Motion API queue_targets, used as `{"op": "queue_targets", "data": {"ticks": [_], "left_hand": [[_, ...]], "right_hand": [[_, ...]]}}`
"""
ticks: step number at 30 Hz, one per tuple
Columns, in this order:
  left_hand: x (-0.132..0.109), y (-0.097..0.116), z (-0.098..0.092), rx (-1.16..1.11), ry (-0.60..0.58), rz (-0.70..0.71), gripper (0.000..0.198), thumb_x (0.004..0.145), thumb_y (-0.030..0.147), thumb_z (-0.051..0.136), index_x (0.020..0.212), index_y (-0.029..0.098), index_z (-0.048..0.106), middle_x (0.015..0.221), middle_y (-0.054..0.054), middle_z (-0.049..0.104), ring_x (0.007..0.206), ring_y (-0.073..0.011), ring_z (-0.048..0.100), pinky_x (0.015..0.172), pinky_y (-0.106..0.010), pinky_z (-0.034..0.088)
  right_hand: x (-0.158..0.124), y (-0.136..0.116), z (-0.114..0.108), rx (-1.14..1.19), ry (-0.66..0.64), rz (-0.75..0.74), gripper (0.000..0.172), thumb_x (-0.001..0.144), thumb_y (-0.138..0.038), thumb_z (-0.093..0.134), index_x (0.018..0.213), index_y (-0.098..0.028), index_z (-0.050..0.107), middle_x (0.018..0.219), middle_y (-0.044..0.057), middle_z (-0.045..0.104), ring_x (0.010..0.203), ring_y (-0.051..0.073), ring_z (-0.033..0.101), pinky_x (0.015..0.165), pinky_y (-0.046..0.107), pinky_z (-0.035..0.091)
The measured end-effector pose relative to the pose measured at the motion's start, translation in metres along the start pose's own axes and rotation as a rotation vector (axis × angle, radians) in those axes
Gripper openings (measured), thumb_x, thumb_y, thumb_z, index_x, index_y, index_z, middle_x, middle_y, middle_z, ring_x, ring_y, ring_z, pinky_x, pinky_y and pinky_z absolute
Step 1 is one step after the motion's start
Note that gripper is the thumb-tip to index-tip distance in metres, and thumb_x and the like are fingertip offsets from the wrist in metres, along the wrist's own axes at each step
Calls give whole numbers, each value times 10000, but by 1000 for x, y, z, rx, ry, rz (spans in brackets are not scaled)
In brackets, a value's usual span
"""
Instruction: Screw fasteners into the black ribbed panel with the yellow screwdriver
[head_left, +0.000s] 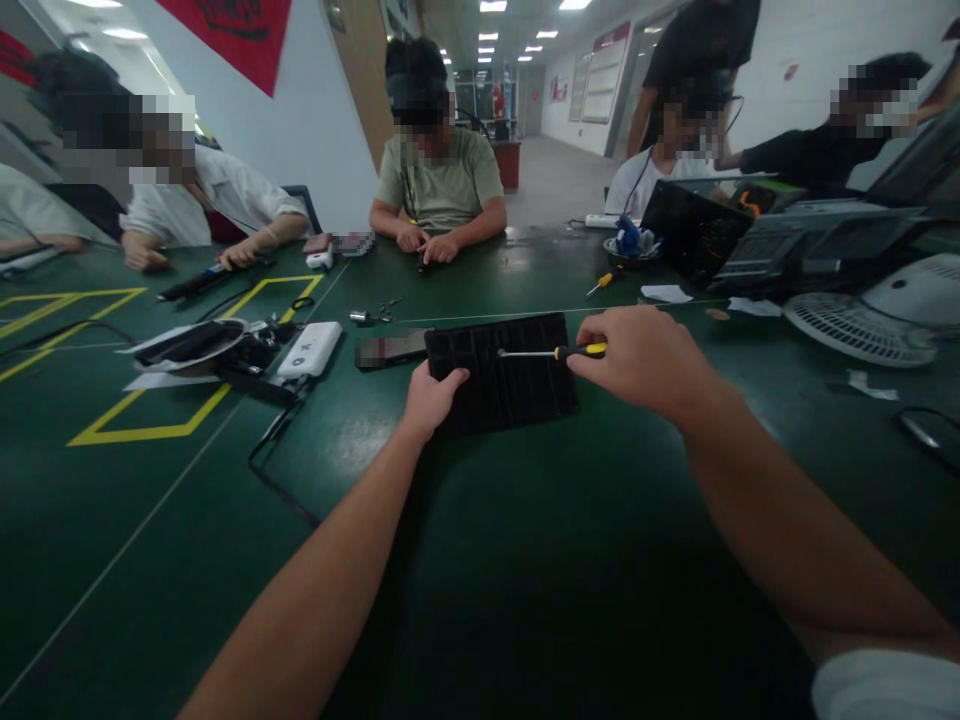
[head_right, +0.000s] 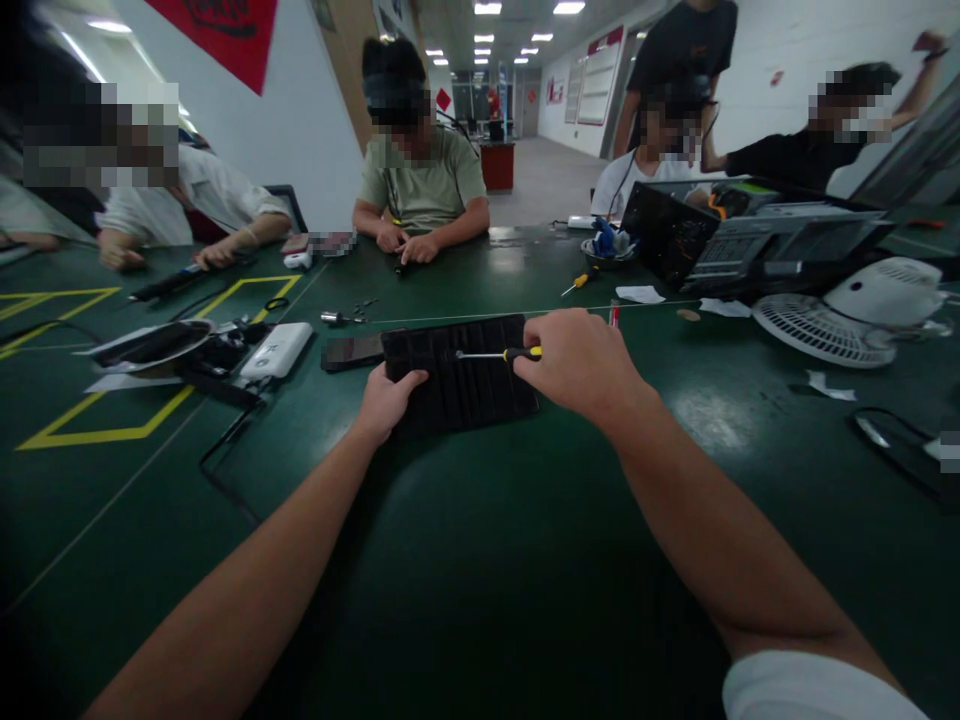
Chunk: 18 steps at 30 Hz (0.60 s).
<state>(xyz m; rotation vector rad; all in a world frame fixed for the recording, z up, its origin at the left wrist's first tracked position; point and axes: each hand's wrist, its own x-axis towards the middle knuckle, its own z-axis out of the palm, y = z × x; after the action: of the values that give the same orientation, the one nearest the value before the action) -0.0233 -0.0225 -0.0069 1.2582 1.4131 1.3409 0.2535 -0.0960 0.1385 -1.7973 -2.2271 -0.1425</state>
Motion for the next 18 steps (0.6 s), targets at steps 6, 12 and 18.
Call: {"op": "queue_targets", "data": {"ticks": [6,12,18], "left_hand": [[1,-2,-1,-8,-4,19,357,652,366,833,946,185,743,968,-77,806,953,-304,760,940,-462,605],[1,-3,-1,11,-5,24,328,665,357,828,928,182,741,951,-80,801,933,-304,760,919,-455,609],[0,-1,-2,18,-9,19,321,666,350,825,930,188,738,961,-85,800,945,-311,762,921,-467,612]], "right_hand": [[0,-2,0,-14,-2,41,320,917,-464,636,978,-222,836,918,125,788,862,312,686,674,391,405],[-1,-3,-1,-36,-9,62,338,945,-479,613,1042,-231,821,948,131,791,873,318,691,705,400,436],[0,-5,-2,-62,-50,94,375,976,-489,568,1050,-235,834,970,140,795,884,324,700,723,412,456]]}}
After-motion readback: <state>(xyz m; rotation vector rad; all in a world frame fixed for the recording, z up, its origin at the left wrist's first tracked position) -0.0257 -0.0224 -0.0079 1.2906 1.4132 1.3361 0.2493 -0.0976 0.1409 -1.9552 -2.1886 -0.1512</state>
